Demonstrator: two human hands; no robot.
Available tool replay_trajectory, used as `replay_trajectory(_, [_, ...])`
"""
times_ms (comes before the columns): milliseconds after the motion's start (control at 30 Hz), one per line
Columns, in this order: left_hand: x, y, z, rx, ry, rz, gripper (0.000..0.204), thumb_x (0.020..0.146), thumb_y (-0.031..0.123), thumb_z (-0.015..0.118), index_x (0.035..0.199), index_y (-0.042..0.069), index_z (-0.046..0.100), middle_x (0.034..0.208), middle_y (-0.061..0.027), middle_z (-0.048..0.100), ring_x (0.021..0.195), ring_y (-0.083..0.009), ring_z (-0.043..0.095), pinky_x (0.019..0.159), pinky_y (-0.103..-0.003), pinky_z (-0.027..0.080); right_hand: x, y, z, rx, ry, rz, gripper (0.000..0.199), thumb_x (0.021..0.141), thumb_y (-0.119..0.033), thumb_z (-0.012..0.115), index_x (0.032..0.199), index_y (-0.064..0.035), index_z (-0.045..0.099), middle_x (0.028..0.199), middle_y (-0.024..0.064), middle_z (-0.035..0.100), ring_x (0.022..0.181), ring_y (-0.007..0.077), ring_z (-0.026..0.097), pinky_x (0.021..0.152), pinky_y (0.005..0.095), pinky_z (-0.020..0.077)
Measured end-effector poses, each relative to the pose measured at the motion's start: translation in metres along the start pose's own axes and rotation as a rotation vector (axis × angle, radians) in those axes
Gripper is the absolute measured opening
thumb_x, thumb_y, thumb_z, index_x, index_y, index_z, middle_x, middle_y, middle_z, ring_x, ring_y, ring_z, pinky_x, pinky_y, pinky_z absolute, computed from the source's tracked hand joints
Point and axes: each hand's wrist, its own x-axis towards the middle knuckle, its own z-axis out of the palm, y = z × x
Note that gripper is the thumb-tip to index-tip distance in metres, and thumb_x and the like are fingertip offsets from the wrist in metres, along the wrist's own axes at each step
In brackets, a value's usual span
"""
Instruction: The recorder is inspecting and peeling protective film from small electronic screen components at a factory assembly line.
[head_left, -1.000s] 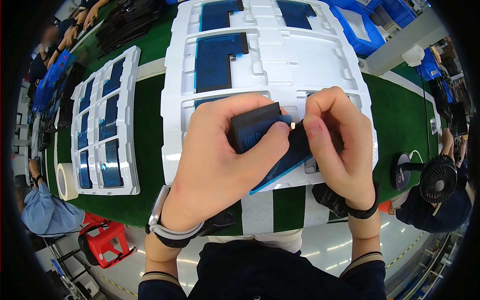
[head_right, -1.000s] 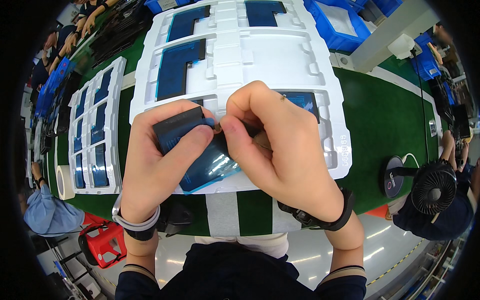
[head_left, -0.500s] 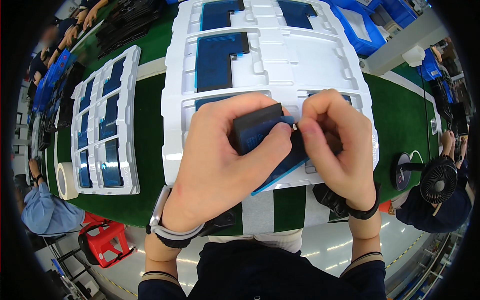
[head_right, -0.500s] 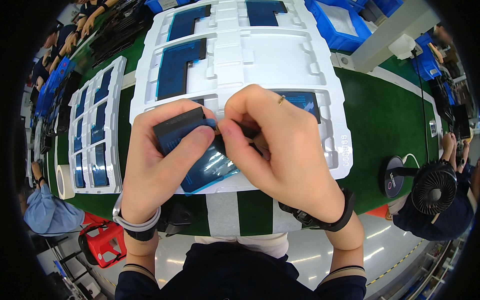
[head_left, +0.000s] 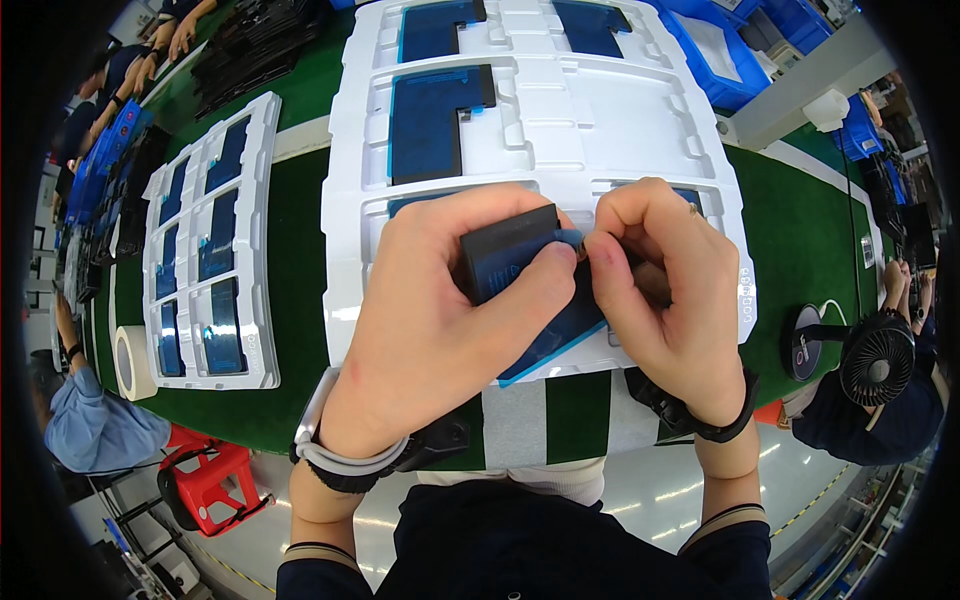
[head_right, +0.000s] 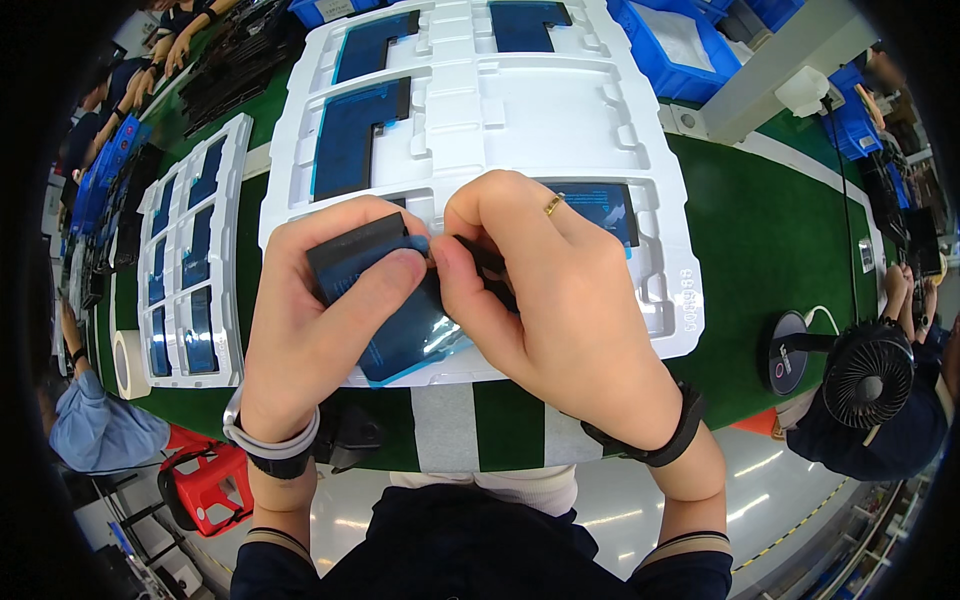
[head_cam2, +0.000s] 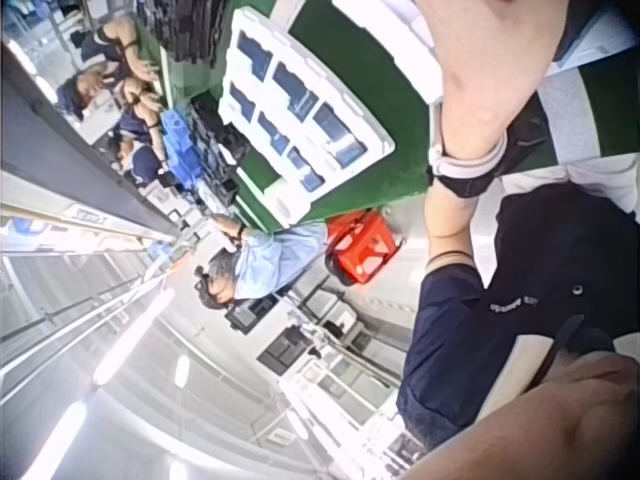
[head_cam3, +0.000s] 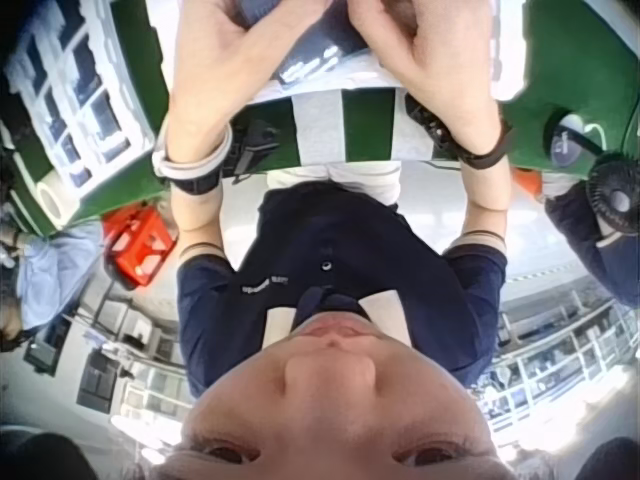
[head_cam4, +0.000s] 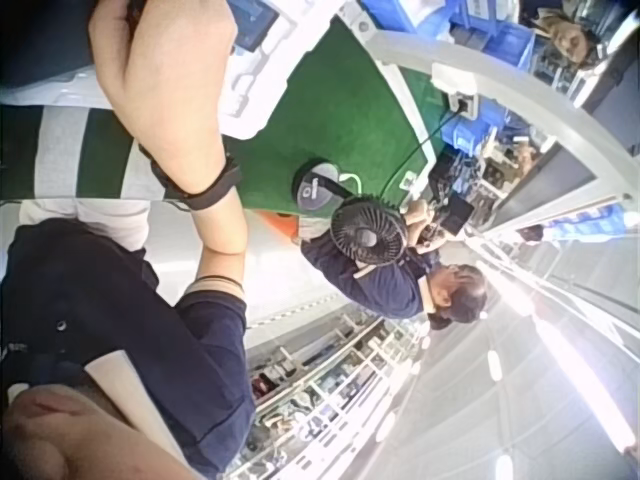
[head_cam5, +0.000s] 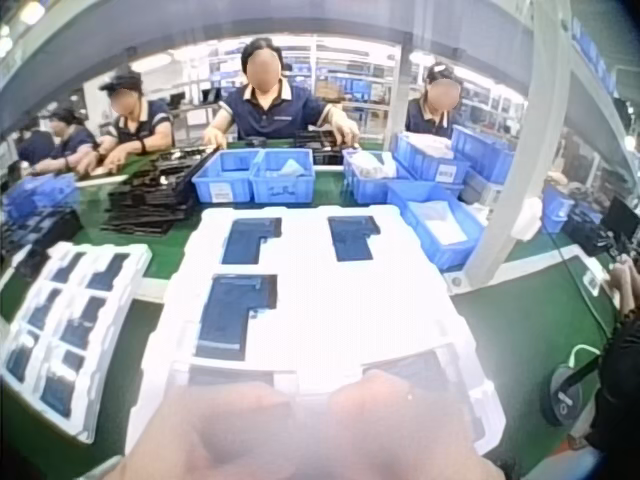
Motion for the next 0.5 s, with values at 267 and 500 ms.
replay_trajectory(267, [-0.0008, 0.001, 0.0012, 0.004, 0.012, -0.013, 0.023, 0.082, 0.003, 0.064, 0.103, -0.003, 0.057, 0.095, -0.0068, 0.062, 0.087, -0.0099, 0.057, 0.079, -0.024, 0.046, -0.0007, 0.0001, -0.0064, 0.144, -0.031, 0.061, 0.002, 0.084, 0.002, 0.052, 0.084, 0.0006, 0.05, 0.07, -0.0016, 0.048, 0.055, 0.0001, 0.037, 0.047, 0.0155, 0.0234])
replay_trajectory(500, [-0.0019, -0.0013, 0.0023, -0.005, 0.024, 0.001, 0.027, 0.082, 0.002, 0.063, 0.106, -0.003, 0.054, 0.097, -0.0077, 0.062, 0.089, -0.0102, 0.057, 0.081, -0.025, 0.046, -0.0003, 0.0009, -0.0022, 0.018, -0.029, 0.017, 0.001, 0.085, 0.0, 0.051, 0.084, 0.0, 0.05, 0.07, -0.003, 0.048, 0.056, -0.0002, 0.037, 0.048, 0.0148, 0.023])
